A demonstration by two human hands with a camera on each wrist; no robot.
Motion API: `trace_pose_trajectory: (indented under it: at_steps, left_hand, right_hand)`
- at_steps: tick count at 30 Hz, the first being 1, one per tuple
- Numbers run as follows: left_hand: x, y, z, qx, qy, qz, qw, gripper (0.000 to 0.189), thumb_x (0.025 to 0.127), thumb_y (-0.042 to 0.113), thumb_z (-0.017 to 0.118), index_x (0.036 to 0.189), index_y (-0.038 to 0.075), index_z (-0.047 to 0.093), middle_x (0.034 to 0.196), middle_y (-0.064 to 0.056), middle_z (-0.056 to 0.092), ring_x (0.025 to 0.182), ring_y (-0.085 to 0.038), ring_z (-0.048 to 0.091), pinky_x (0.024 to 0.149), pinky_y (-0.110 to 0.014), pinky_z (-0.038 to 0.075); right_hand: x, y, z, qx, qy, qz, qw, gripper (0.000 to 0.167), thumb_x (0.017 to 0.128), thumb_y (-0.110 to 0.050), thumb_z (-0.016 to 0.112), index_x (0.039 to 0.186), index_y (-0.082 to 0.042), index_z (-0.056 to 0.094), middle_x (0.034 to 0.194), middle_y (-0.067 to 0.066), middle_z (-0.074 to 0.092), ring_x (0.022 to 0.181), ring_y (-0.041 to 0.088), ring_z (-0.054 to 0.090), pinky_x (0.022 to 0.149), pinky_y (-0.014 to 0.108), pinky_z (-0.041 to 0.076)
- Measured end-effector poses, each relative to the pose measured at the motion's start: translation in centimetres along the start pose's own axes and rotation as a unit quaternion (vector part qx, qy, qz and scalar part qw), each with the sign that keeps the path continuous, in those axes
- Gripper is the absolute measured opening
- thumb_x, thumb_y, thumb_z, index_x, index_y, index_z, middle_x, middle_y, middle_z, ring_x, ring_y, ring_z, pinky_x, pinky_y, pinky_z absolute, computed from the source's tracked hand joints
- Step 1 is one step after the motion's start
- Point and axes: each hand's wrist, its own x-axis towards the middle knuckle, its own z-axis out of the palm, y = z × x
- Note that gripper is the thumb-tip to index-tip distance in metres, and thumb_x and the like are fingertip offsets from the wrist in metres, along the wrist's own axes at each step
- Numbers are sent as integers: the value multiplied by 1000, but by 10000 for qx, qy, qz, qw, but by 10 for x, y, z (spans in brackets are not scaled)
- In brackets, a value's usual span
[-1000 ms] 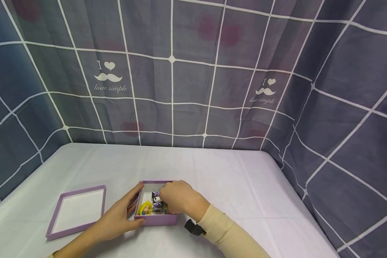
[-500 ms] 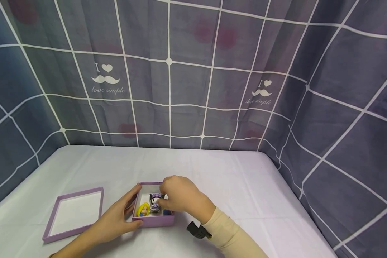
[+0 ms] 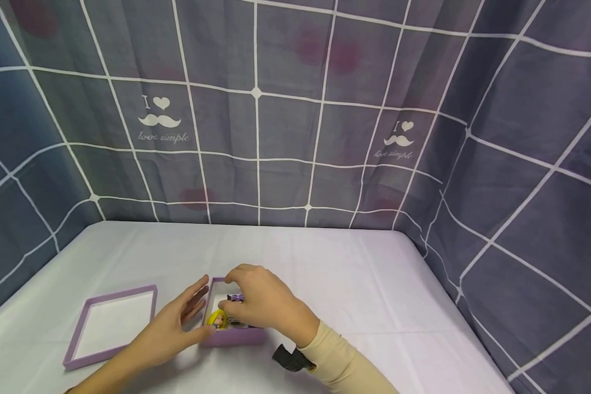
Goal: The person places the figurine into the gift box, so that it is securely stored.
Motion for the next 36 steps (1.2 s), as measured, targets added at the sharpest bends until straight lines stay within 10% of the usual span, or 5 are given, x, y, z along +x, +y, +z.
trace_pose_trajectory:
  at_steps: [16, 25, 32, 36]
  left_hand:
    - [-18, 19, -41, 421, 715, -152, 9964, 81, 93, 38, 65, 155, 12, 20, 158, -17, 22, 136, -37, 36, 103, -36, 42]
    - [-31, 13, -71, 1136, 1187, 164, 9863, 60, 104, 23, 48, 155, 6, 21, 156, -17, 26, 134, -40, 38, 93, 1, 32]
    - [-41, -5, -97, 1509, 1569, 239, 9757, 53, 106, 19, 39, 155, 6, 22, 154, -20, 31, 124, 18, 30, 93, 6, 25]
    - [-46, -15, -110, 1782, 1648, -145, 9700, 54, 107, 23, 35, 155, 5, 19, 151, -27, 31, 137, -21, 39, 86, 8, 23]
  right_hand:
    - [9, -9, 8, 868, 67, 119, 9961, 56, 93, -39, 64, 138, -8, 54, 135, 0, 57, 125, 11, 51, 105, 30, 45]
    - [18, -19, 19, 1310, -48, 388, 9906, 65, 94, -47, 58, 146, -11, 44, 145, -4, 47, 132, 9, 43, 110, 31, 39]
    - [27, -33, 28, 1454, -246, 551, 9875, 69, 95, -51, 54, 150, -12, 38, 148, -7, 42, 135, 6, 37, 113, 27, 34]
    - [30, -41, 31, 1600, -335, 687, 9842, 69, 95, -53, 54, 150, -15, 38, 143, -10, 47, 112, 1, 57, 112, 24, 34]
